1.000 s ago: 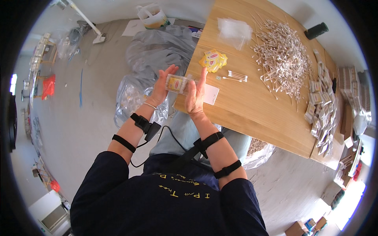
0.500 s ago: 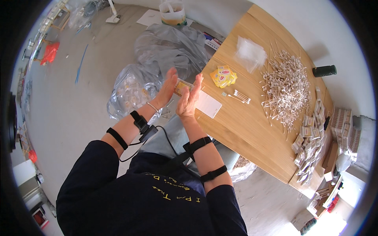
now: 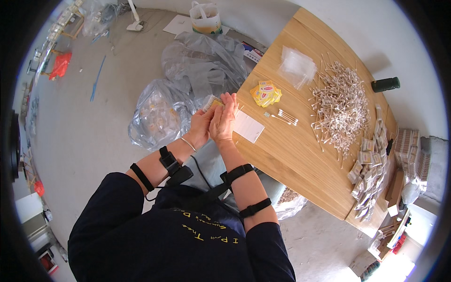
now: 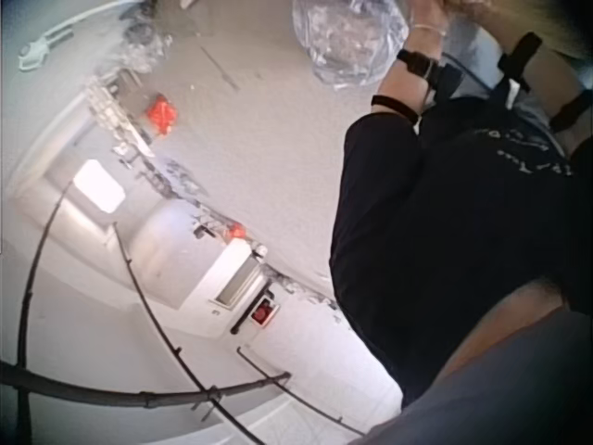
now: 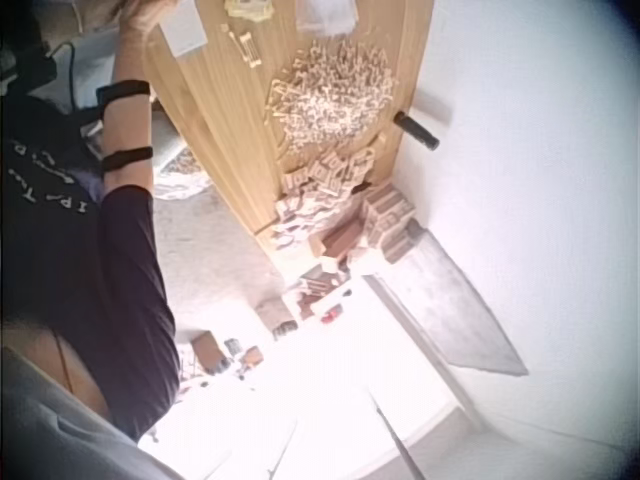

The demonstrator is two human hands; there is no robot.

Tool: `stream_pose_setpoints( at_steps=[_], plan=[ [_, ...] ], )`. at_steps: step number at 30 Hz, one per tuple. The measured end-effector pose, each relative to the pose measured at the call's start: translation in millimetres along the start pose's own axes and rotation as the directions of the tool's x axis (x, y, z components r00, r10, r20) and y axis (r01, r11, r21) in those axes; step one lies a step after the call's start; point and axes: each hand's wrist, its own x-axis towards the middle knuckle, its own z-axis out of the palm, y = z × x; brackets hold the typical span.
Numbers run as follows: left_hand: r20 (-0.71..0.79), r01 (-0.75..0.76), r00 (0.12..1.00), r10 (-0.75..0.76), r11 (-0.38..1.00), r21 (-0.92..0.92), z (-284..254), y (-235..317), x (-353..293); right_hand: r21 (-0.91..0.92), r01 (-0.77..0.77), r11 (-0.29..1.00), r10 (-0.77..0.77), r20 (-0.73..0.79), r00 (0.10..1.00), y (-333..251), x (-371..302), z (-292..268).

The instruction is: Picking up cotton swabs from a pile and placing them into small clear plastic bags.

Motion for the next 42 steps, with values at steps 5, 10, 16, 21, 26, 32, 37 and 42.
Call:
stream_pose_setpoints(
  at_steps=[5,10,16,21,26,32,37,42],
  plan=[
    [0.078,0.142,0.987,-0.141,0.99,-0.008,1.4,4.3,-2.5,-0.165,0.1,0.981,-0.089,0.07,0.994,-7.2,0.9,-4.2],
    [0.059,0.074,0.996,-0.071,0.996,-0.05,6.1,1.7,0.2,-0.192,0.084,0.978,-0.07,0.078,0.995,-7.4,3.0,-1.1],
    [0.04,0.044,0.998,-0.041,0.997,-0.069,-1.5,-11.5,-3.9,-0.181,0.011,0.983,-0.018,-0.035,0.999,-6.2,5.4,3.0],
    [-0.056,-0.06,0.996,0.068,0.989,0.135,0.3,-14.6,-6.5,-0.169,0.087,0.982,-0.077,0.062,0.995,-6.2,6.9,-1.1],
    [0.08,0.054,0.995,-0.052,0.998,-0.024,7.4,3.8,-0.7,-0.171,-0.001,0.985,-0.001,-0.014,1.0,-3.1,7.7,-0.3],
    [0.043,-0.095,0.995,0.093,0.994,0.053,11.8,-6.9,-11.7,-0.085,0.101,0.991,-0.099,0.021,0.995,-6.5,4.8,-2.5],
    [0.092,-0.014,0.996,-0.002,0.985,0.172,3.7,-2.3,-3.7,-0.092,0.05,0.995,-0.051,0.0,0.999,-0.4,8.2,-3.6],
    [0.15,0.03,0.988,-0.038,0.998,0.06,-8.9,-1.6,10.6,0.031,-0.023,0.999,0.024,-0.016,1.0,-7.1,7.1,-0.6]
  ],
)
